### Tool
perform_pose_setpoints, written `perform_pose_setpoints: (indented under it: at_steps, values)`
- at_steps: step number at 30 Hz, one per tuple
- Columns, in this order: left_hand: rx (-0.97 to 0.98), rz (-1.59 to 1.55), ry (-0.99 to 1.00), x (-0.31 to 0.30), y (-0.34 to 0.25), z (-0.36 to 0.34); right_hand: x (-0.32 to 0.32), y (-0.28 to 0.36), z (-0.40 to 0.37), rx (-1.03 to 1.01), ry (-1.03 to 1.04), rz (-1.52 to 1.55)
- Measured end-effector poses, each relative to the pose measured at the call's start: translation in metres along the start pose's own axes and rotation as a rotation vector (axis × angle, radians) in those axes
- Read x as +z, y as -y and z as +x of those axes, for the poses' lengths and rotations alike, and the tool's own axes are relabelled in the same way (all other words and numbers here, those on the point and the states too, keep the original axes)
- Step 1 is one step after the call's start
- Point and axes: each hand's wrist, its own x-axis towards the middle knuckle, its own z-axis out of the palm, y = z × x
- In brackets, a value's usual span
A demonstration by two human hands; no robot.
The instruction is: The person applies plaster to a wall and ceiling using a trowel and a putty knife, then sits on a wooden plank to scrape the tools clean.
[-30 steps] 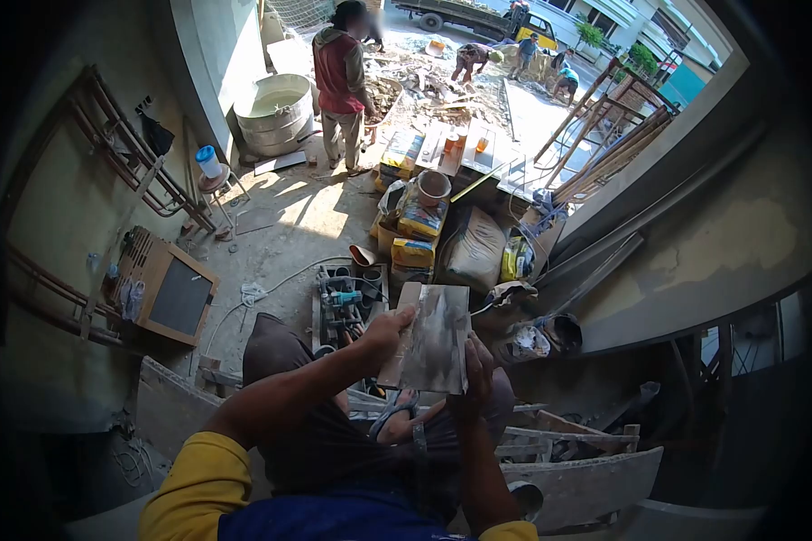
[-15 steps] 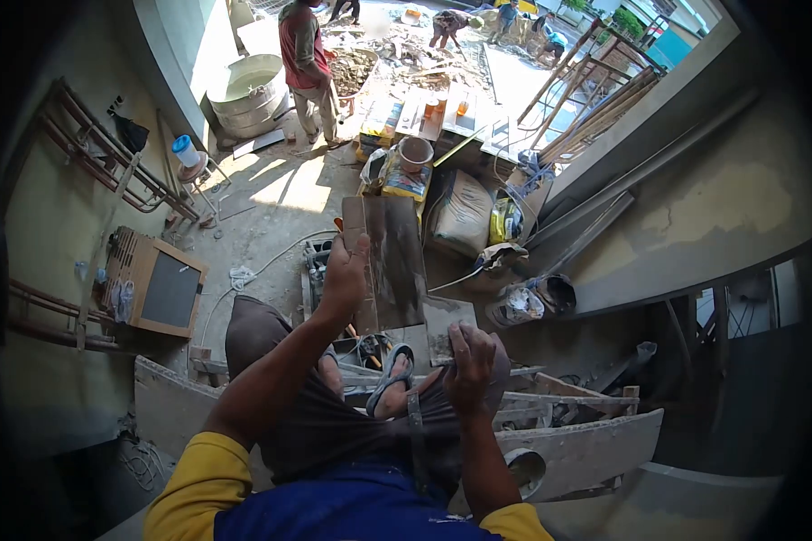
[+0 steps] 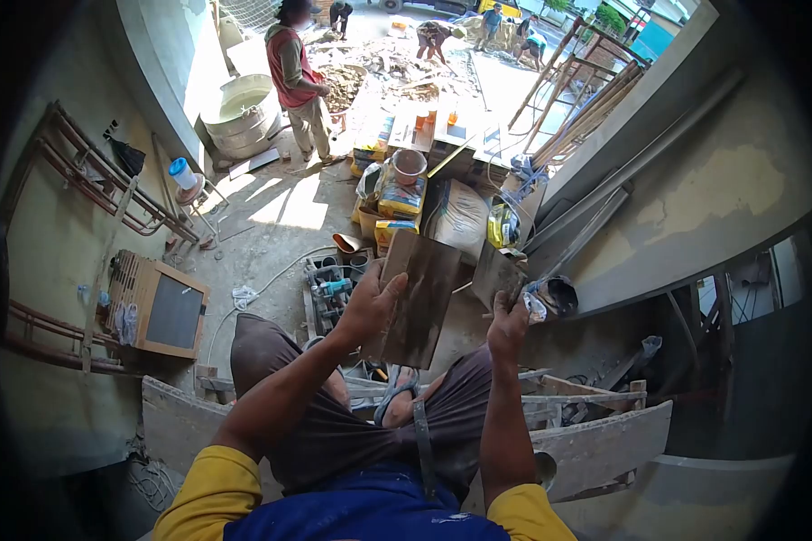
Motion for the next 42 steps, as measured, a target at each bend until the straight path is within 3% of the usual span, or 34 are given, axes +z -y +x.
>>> perform_pose_setpoints:
  at_steps: [2,3,5,9,12,13,15,17,19,20,21,23,31,33,42]
  values:
    - [0.011,-0.085,-0.173,-0.004,-0.004,0.008,-0.005,0.011,-0.008,0.390,-0.001,0.561]
    - [0.017,-0.089,-0.177,-0.007,-0.003,0.010,-0.006,0.011,-0.014,0.382,0.003,0.560]
    - [-0.099,-0.253,-0.248,-0.011,-0.002,0.015,-0.012,0.008,-0.031,0.683,0.222,0.882]
    - [-0.210,-0.471,-0.219,-0.003,-0.009,0.010,0.016,-0.073,-0.084,1.082,0.339,0.960]
    - [-0.246,-0.402,-0.171,0.006,-0.003,0.009,0.043,-0.102,-0.116,1.198,0.443,0.890]
    - [-0.249,-0.401,-0.173,0.009,-0.003,0.008,0.049,-0.099,-0.117,1.201,0.445,0.891]
    - [-0.200,-0.354,-0.177,0.015,-0.001,0.006,0.056,-0.095,-0.114,0.990,0.629,0.654]
    - [-0.212,-0.327,-0.164,0.019,0.003,0.005,0.063,-0.127,-0.121,1.046,0.638,0.639]
    - [-0.220,-0.303,-0.155,0.021,0.003,0.004,0.068,-0.141,-0.130,0.743,0.710,0.380]
    - [-0.227,-0.263,-0.132,0.021,0.002,0.002,0.069,-0.133,-0.128,0.952,0.693,0.371]
    - [-0.234,-0.222,-0.110,0.021,0.001,0.001,0.070,-0.130,-0.129,0.949,0.699,0.369]
    - [-0.220,-0.180,-0.118,0.021,-0.006,-0.002,0.074,-0.125,-0.133,0.759,0.732,0.323]
    - [-0.203,-0.175,-0.113,0.021,-0.001,-0.002,0.071,-0.132,-0.136,0.757,0.776,0.446]
    - [-0.179,-0.163,-0.114,0.020,0.002,-0.002,0.072,-0.125,-0.133,0.772,0.811,0.305]
    - [-0.141,-0.184,-0.113,0.026,0.007,-0.001,0.073,-0.131,-0.133,0.717,0.834,0.277]
